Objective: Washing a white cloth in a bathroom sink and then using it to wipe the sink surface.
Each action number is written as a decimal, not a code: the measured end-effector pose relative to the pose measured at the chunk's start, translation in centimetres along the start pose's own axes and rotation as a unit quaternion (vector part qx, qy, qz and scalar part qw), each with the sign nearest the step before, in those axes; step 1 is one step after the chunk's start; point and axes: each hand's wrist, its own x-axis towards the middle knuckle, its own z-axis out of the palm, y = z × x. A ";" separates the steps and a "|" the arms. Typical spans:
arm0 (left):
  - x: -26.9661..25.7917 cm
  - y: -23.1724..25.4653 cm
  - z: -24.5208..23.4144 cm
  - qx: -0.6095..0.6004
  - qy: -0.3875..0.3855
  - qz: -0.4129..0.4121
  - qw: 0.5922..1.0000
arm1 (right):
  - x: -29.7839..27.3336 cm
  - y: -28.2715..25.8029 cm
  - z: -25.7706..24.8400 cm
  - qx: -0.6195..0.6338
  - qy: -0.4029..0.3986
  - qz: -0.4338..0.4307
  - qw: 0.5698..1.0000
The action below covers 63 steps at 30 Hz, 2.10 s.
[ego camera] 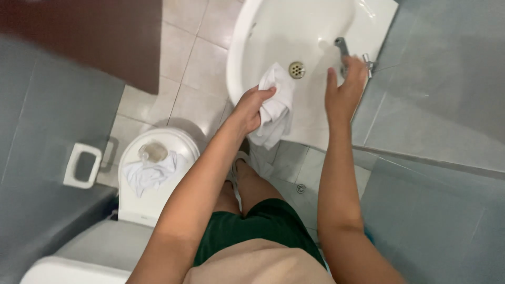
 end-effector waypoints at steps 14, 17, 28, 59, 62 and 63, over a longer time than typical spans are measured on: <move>19.4 -2.5 4.8 0.014 -0.035 -0.016 0.999 | 6.9 8.4 1.1 0.043 -0.190 0.138 0.971; 21.2 -3.3 4.5 -0.001 -0.020 -0.015 1.000 | 7.0 8.3 0.5 0.064 -0.205 0.127 0.968; 20.3 -2.2 4.6 -0.023 -0.010 -0.032 0.999 | 7.0 8.1 -0.2 0.069 -0.199 0.055 0.976; 4.0 1.9 5.2 0.273 -0.068 -0.046 0.959 | -1.3 0.9 -0.9 0.542 -0.261 0.397 0.693; 3.6 2.5 6.8 0.392 -0.039 0.009 0.919 | -0.5 0.7 -1.0 0.562 -0.247 0.453 0.646; 3.4 2.3 6.8 0.473 -0.020 0.032 0.880 | -0.6 0.4 -1.3 0.535 -0.226 0.459 0.672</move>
